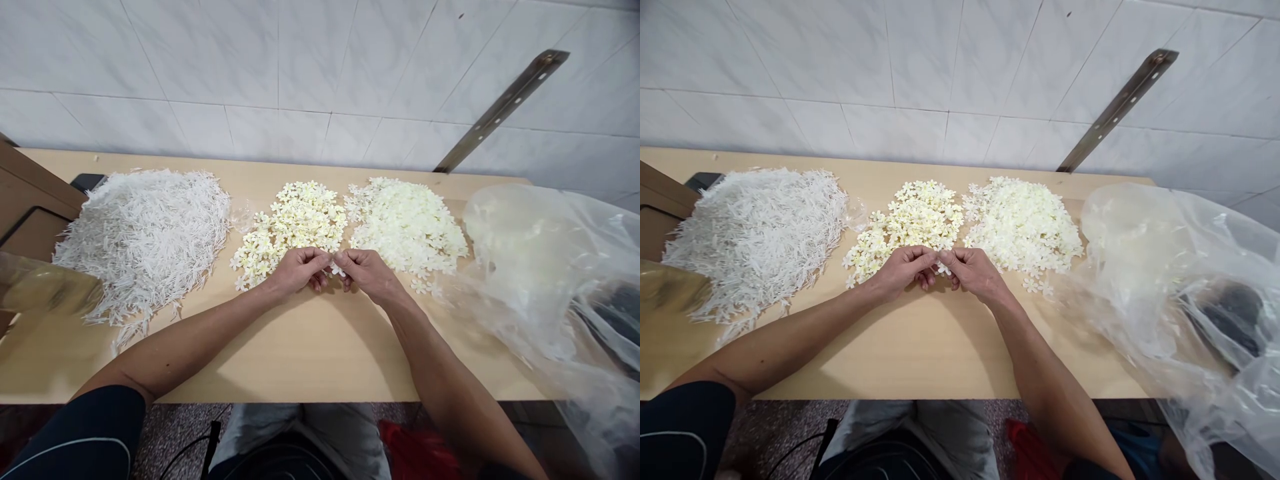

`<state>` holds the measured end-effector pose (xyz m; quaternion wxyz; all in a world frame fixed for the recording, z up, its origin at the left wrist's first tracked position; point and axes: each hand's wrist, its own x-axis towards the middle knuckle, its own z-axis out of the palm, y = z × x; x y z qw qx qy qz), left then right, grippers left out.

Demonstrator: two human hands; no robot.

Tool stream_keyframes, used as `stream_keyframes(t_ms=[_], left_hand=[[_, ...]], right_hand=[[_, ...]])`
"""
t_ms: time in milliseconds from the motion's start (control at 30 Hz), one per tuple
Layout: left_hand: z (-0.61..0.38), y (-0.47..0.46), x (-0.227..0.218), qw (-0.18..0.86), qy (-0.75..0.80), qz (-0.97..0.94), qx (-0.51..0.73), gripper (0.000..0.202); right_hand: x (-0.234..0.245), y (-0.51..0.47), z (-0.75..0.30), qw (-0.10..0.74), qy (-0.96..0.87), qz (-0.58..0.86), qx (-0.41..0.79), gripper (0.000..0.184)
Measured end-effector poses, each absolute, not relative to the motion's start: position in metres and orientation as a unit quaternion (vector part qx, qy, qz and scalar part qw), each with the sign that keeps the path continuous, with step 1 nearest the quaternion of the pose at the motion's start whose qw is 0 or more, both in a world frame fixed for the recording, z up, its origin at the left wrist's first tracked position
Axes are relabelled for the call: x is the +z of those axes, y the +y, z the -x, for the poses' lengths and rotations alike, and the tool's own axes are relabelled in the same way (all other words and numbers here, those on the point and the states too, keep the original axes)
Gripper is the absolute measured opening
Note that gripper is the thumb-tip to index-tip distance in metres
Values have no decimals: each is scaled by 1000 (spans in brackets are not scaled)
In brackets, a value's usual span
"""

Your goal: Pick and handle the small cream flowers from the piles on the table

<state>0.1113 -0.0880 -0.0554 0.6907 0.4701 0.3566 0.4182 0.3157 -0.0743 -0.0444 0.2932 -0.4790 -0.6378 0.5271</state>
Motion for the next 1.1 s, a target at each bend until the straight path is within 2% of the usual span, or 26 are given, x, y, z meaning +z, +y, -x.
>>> stream_keyframes(t_ms=[300, 500, 700, 867, 1100], left_hand=[[-108, -86, -53, 674, 390, -415, 470, 37], [-110, -84, -50, 640, 412, -379, 526, 36], [-111, -86, -49, 647, 405, -391, 514, 34], [-112, -85, -51, 613, 435, -418, 510, 31], [-110, -86, -61, 635, 424, -462, 452, 30]], right_hand=[[-32, -80, -314, 265, -638, 429, 582, 45], [-32, -76, -318, 330, -608, 469, 549, 45], [-38, -74, -315, 342, -586, 486, 552, 53], [-38, -77, -309, 344, -579, 482, 560, 47], [-26, -70, -319, 427, -539, 486, 540, 48]])
